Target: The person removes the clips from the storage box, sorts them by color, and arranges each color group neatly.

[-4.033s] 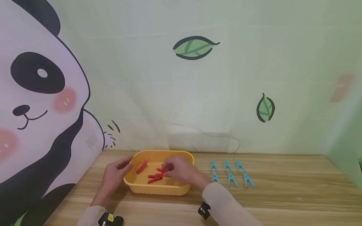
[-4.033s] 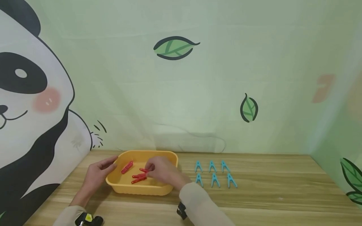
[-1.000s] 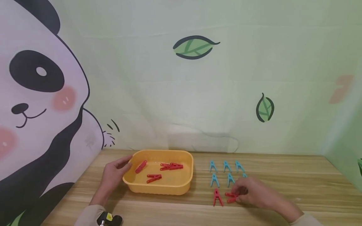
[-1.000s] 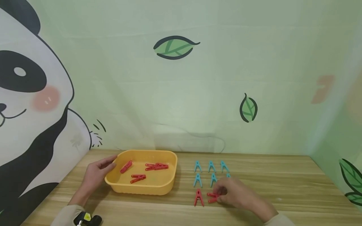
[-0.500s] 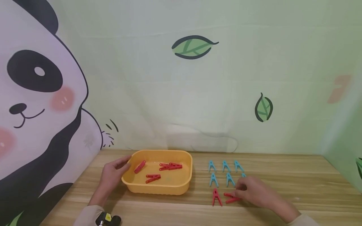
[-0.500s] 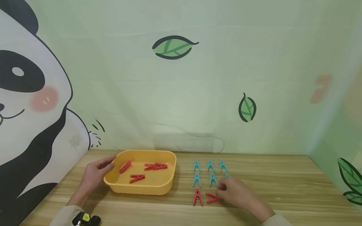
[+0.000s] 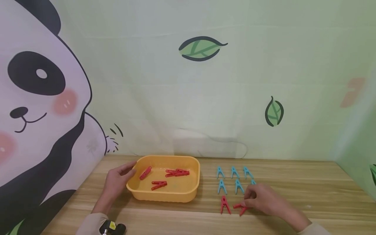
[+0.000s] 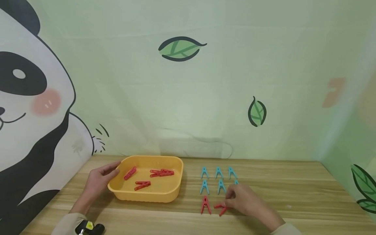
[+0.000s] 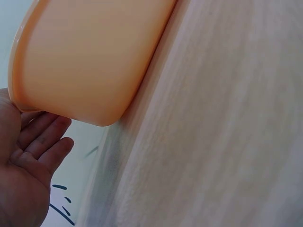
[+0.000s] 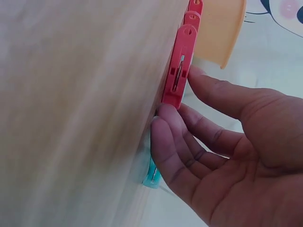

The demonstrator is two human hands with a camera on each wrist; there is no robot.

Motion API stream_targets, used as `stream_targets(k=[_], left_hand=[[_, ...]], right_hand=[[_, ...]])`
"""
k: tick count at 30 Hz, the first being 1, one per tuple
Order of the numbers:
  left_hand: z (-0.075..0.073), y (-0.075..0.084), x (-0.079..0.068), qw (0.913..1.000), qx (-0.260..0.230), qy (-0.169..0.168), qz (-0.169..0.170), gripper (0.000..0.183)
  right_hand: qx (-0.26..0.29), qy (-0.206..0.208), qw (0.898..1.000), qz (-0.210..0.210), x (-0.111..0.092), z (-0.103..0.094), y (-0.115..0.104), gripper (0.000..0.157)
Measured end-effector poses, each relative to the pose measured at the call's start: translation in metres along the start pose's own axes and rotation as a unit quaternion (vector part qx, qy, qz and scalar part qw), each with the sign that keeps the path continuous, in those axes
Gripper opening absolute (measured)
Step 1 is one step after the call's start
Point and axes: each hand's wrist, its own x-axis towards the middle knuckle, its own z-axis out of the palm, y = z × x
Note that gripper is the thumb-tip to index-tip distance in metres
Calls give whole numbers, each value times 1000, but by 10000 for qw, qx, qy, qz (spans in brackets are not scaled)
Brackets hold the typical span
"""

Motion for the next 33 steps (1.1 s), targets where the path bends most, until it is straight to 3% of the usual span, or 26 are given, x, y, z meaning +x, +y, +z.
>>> stream_targets(k=[11,20,33], left_hand=[[0,-1,0,10000,-27,20,23,44],[1,0,0,10000,24,29,40,45],[1,1,-1,10000,10,32,66,45]], right_hand=[[301,-74,9983,-496,2,-2,4,16],[354,-90,9990,-256,0,-5,2,27],[575,-30,9972,-473,0,-3,3,20]])
